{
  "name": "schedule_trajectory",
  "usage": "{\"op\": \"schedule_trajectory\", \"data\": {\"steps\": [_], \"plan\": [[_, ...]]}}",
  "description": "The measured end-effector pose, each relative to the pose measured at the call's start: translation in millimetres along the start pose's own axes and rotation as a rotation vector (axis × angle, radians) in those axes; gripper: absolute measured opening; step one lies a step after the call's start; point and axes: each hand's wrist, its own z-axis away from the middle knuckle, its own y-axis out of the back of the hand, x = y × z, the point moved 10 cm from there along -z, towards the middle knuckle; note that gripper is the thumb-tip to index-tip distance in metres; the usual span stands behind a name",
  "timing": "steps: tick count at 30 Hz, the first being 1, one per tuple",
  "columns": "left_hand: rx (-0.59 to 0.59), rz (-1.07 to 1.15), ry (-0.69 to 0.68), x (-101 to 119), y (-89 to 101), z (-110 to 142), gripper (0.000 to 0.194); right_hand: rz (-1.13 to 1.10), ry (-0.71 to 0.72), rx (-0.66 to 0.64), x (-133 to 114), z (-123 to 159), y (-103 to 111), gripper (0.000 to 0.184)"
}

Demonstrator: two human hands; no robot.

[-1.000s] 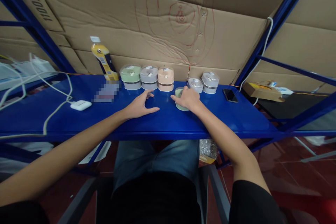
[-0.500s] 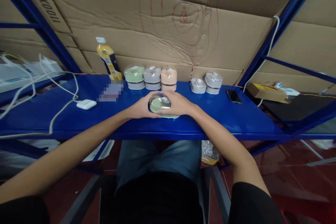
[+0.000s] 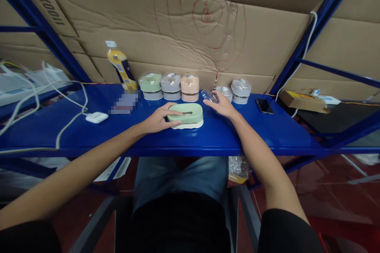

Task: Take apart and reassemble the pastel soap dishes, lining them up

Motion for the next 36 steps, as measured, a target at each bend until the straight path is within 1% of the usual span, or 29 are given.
{"op": "schedule_trajectory", "data": {"steps": [3,6,9,12,14,16,19,22,25,26,27,30,32,34,36], "plan": [[0.081,-0.013,0.026,-13,18.2,0,0.058,0.022,-0.005,-0.017,2,0,0,0.094],[0.161,-0.081,0.113,-39,42.3,3,0.067,0.114,-0.002,-0.058,4,1,-2,0.093],[0.199,-0.146,0.221,-68,58.7,9,0.073,0.22,0.015,-0.145,8,2,-11,0.099],[0.201,-0.186,0.312,-87,61.8,12,0.073,0.295,0.023,-0.225,13,3,-21,0.104],[0.18,-0.205,0.341,-93,57.7,12,0.069,0.338,0.024,-0.245,15,3,-24,0.104],[0.165,-0.217,0.339,-94,53.3,9,0.065,0.364,0.019,-0.258,17,2,-25,0.104],[0.168,-0.225,0.317,-92,51.6,6,0.06,0.359,-0.004,-0.273,19,3,-24,0.112],[0.22,-0.207,0.291,-85,56.9,6,0.055,0.326,-0.041,-0.272,21,4,-18,0.12],[0.314,-0.149,0.199,-62,62.5,6,0.051,0.313,-0.053,-0.23,19,3,-10,0.116],[0.319,-0.118,0.15,-52,60.2,5,0.051,0.308,-0.049,-0.2,17,3,-7,0.114],[0.3,-0.085,0.098,-41,54.9,4,0.051,0.297,-0.04,-0.158,13,2,-2,0.111],[0.16,-0.017,-0.021,-10,28.9,-2,0.053,0.202,0.044,0.017,-5,3,14,0.101],[0.095,-0.004,-0.04,0,15.0,-4,0.058,0.084,0.153,0.079,-25,6,18,0.093],[0.07,0.015,-0.017,1,7.0,-5,0.07,-0.012,0.278,0.038,-49,11,10,0.089],[0.069,0.048,0.017,-3,3.1,-5,0.087,-0.036,0.392,-0.06,-73,16,-7,0.088]]}}
